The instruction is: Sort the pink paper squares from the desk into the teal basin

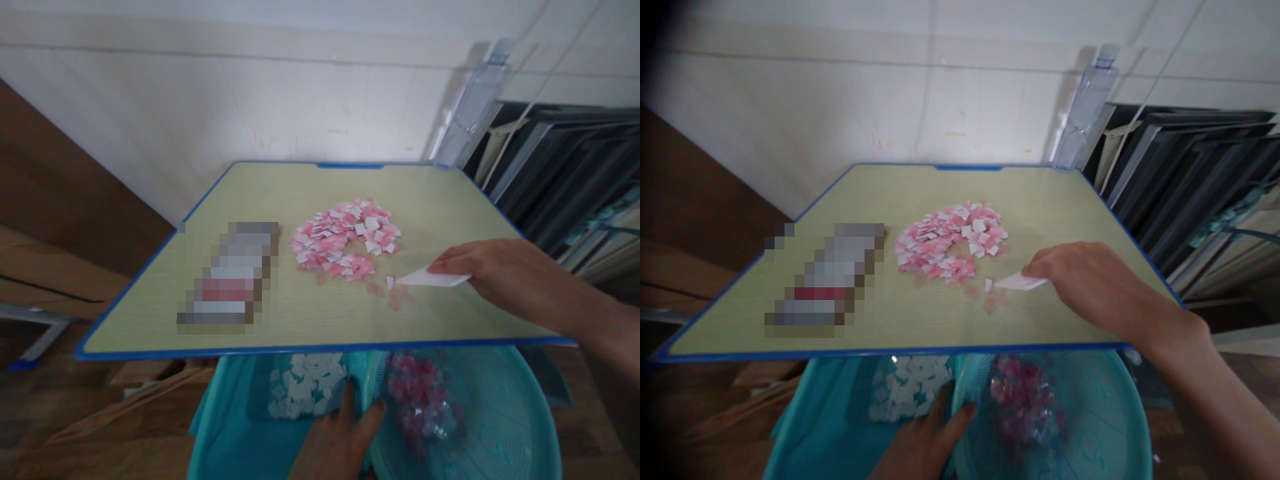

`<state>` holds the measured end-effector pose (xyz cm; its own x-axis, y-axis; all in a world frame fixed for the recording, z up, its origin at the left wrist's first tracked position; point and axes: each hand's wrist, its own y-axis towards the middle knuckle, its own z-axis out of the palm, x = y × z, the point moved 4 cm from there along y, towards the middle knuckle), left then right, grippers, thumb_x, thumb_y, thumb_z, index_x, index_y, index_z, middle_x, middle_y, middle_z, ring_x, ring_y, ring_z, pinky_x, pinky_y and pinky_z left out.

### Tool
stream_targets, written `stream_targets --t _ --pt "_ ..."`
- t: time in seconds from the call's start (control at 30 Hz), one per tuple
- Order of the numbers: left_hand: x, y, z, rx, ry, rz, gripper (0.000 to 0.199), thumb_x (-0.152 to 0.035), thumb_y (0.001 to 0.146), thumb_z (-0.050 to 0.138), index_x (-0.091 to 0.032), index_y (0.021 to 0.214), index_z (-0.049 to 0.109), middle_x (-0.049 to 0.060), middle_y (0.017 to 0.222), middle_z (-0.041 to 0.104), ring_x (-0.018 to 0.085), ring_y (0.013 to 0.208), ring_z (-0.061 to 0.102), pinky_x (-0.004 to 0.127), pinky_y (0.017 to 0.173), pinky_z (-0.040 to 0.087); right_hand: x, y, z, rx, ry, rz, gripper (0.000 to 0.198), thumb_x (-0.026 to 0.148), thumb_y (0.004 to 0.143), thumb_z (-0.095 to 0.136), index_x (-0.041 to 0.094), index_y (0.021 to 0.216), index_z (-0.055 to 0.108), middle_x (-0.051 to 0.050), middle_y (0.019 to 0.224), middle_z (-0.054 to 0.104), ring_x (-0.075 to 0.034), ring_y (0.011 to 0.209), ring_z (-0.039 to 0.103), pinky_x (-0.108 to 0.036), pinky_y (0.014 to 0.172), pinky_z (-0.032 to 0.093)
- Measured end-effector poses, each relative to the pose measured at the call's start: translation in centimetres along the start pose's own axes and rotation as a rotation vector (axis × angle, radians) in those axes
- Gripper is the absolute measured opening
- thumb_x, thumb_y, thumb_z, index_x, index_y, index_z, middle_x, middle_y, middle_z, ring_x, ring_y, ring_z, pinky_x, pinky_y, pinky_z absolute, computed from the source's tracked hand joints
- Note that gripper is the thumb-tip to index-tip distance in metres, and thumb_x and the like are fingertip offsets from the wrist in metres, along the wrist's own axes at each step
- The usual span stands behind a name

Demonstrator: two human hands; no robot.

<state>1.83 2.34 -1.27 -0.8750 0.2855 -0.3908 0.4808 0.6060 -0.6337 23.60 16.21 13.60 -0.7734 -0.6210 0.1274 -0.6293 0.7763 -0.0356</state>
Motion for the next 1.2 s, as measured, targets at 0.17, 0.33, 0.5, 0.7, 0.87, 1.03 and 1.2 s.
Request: stream_targets --t 0.17,0.33,0.5,0.7,0.87,1.03,1.2 --pt "0.0 0.0 0.2 -0.026 0.000 0.016 0.074 -0.014 0.071 0.063 -0.026 0.140 0.038 0.024 0.148 0.022 0.036 0.111 0.055 0.041 0.089 0.045 -0.6 -1.8 -0.3 0.087 0.045 -0.069 0.036 0.020 0.093 0.035 0.031 0.114 0.062 0.000 0.118 0.064 -0.019 0.108 0.057 -0.033 0.091 0.043" --pt "0.4 0.3 0.9 -0.050 -0.005 0.022 0.076 -0.014 0.069 0.063 -0.026 0.140 0.038 0.023 0.148 0.023 0.036 0.113 0.053 0.039 0.090 0.044 2.3 -0.9 -0.7 -0.022 -0.059 -0.092 0.038 0.014 0.092 0.034 0.024 0.115 0.062 -0.004 0.117 0.065 -0.020 0.107 0.058 -0.036 0.090 0.044" --pt "0.5 0.4 1.2 -0.068 -0.018 0.023 0.076 -0.015 0.068 0.060 -0.028 0.140 0.037 0.021 0.149 0.022 0.036 0.111 0.055 0.041 0.089 0.045 3.2 -0.2 0.2 -0.124 -0.004 -0.143 0.038 0.014 0.093 0.031 0.022 0.102 0.067 -0.004 0.109 0.068 -0.021 0.098 0.063 -0.037 0.085 0.047" --pt "0.5 0.4 1.4 -0.078 -0.012 0.031 0.076 -0.014 0.068 0.058 -0.027 0.140 0.035 0.021 0.149 0.022 0.035 0.112 0.054 0.041 0.090 0.044 0.0 -2.5 0.1 0.003 0.163 -0.226 0.034 0.024 0.093 0.039 0.030 0.120 0.058 0.001 0.122 0.062 -0.018 0.107 0.059 -0.033 0.091 0.045" --pt "0.4 0.3 1.1 -0.061 0.000 0.007 0.078 -0.013 0.069 0.059 -0.031 0.141 0.034 0.017 0.150 0.022 0.034 0.111 0.055 0.041 0.089 0.045 2.3 -1.2 -0.3 -0.083 -0.001 -0.163 0.038 0.014 0.090 0.038 0.027 0.117 0.061 -0.001 0.114 0.067 -0.020 0.103 0.061 -0.035 0.087 0.047" --pt "0.1 0.0 0.3 -0.023 0.000 -0.010 0.080 -0.013 0.068 0.061 -0.030 0.142 0.034 0.017 0.150 0.023 0.034 0.115 0.052 0.041 0.092 0.043 6.5 1.0 0.3 -0.179 -0.274 -0.126 0.033 0.006 0.082 0.041 0.019 0.097 0.067 -0.007 0.101 0.071 -0.023 0.090 0.065 -0.037 0.075 0.051" --pt "0.0 0.0 0.2 -0.015 -0.003 -0.009 0.077 -0.014 0.069 0.060 -0.027 0.141 0.036 0.021 0.150 0.021 0.037 0.111 0.054 0.043 0.089 0.044 7.5 0.5 0.9 -0.201 -0.347 -0.123 0.036 0.004 0.078 0.039 0.017 0.095 0.067 -0.010 0.101 0.070 -0.024 0.087 0.066 -0.039 0.073 0.053"
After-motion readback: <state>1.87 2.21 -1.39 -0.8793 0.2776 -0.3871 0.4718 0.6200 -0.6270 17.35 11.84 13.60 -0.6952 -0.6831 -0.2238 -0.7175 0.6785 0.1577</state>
